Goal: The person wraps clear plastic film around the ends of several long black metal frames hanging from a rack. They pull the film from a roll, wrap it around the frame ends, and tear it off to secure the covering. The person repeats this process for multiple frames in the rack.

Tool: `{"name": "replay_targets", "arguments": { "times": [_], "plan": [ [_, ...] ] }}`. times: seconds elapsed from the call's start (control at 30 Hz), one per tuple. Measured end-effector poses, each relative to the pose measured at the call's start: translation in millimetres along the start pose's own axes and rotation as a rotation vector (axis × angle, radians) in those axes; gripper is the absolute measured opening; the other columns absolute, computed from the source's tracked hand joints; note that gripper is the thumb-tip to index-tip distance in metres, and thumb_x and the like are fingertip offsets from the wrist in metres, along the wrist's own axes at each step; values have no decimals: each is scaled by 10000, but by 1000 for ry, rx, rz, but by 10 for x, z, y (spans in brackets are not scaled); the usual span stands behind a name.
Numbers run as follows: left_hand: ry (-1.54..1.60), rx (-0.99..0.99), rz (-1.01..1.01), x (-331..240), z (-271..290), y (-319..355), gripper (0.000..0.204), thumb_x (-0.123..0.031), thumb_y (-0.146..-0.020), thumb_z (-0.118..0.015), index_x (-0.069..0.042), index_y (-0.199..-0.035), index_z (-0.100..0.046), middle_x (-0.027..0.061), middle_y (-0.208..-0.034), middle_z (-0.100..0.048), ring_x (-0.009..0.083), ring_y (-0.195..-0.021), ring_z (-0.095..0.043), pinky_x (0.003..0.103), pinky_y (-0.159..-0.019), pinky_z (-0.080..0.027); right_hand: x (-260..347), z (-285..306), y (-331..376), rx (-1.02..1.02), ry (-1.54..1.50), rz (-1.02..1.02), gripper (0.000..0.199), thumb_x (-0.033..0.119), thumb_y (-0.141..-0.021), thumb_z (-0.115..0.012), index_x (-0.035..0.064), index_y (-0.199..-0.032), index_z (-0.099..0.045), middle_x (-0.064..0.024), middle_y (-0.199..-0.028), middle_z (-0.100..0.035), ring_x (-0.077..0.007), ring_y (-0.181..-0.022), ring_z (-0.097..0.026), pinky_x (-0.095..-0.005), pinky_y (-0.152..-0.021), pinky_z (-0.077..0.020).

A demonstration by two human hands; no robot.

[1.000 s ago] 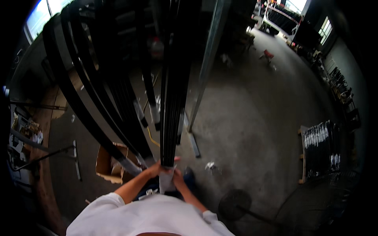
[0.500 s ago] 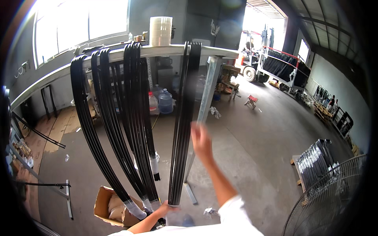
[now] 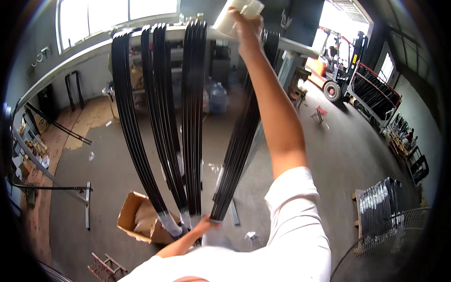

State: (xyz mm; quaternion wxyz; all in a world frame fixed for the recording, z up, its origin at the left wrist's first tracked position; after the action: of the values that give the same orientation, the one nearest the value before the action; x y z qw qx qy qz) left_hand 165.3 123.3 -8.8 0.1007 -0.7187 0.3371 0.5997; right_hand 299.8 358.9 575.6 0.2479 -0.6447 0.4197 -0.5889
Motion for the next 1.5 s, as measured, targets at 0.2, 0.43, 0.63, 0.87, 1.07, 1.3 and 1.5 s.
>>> {"name": "replay_targets", "arguments": {
  "times": [0.2,0.43,0.63,0.87,1.07,1.3,1.5],
  "plan": [
    [156,-173,68,14,45,47,410,35,-658,-671,-44,-1048,-574,17,-904,-609,105,-789,-561,266,-720,-479,237,674,3032,130,-753,-699,726,407,-757,-581,-28,-1275,-319,-258,-1199,-447,-392,-1081,-478,-469,-911,-401],
    [-214,-94,-232,-245,-169,149,429,-51,-679,-686,-42,-1006,-408,68,-879,-540,134,-798,-531,270,-696,-446,337,1288,5900,-487,-693,-1077,763,488,-734,-578,17,-1278,-321,-207,-1150,-465,-357,-1057,-487,-489,-934,-370],
    [-82,9,-69,-384,-223,349,463,-124,-744,-656,-88,-1055,-315,91,-906,-521,145,-855,-525,277,-736,-424,378,1109,6487,-720,-1069,-897,762,448,-717,-619,35,-1286,-325,-212,-1204,-436,-373,-1142,-411,-547,-968,-300],
    [180,249,-6,-491,-185,615,547,-154,-795,-573,-122,-1215,-225,106,-988,-511,168,-907,-514,294,-782,-420,387,946,6279,-486,-857,-966,736,370,-710,-620,-8,-1271,-329,-239,-1203,-442,-359,-1168,-404,-486,-968,-340],
    [182,339,-215,-523,-133,743,716,-201,-783,-576,-184,-1340,-127,132,-1137,-457,206,-1090,-443,387,-979,-270,442,929,6226,-311,-781,-1020,814,396,-688,-631,-17,-1295,-280,-237,-1240,-411,-342,-1199,-375,-509,-993,-300],
    [184,365,-218,-587,-153,813,725,-281,-798,-562,-212,-1365,-116,88,-1362,-258,237,-1277,-228,443,-1051,-106,489,966,6165,-223,-624,-1103,848,395,-632,-671,13,-1293,-301,-220,-1275,-389,-332,-1226,-343,-522,-1012,-267],
    [240,465,-241,-451,-112,733,480,-216,-837,-534,-158,-1268,-330,43,-1346,-237,250,-1262,-186,382,-1037,-179,487,1010,6259,-264,-774,-1091,818,300,-604,-672,11,-1283,-320,-192,-1250,-427,-316,-1167,-411,-466,-984,-323]
  ]
}}
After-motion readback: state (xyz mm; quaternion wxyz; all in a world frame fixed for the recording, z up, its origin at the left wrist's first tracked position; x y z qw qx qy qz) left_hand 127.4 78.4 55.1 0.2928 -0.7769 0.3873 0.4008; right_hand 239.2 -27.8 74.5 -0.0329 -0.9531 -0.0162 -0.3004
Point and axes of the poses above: each hand's wrist, its own y-axis away from the middle knuckle, its own z-axis out of the back of the hand, x = y × z, the point moved 4 cm from there along -y, towards the middle knuckle
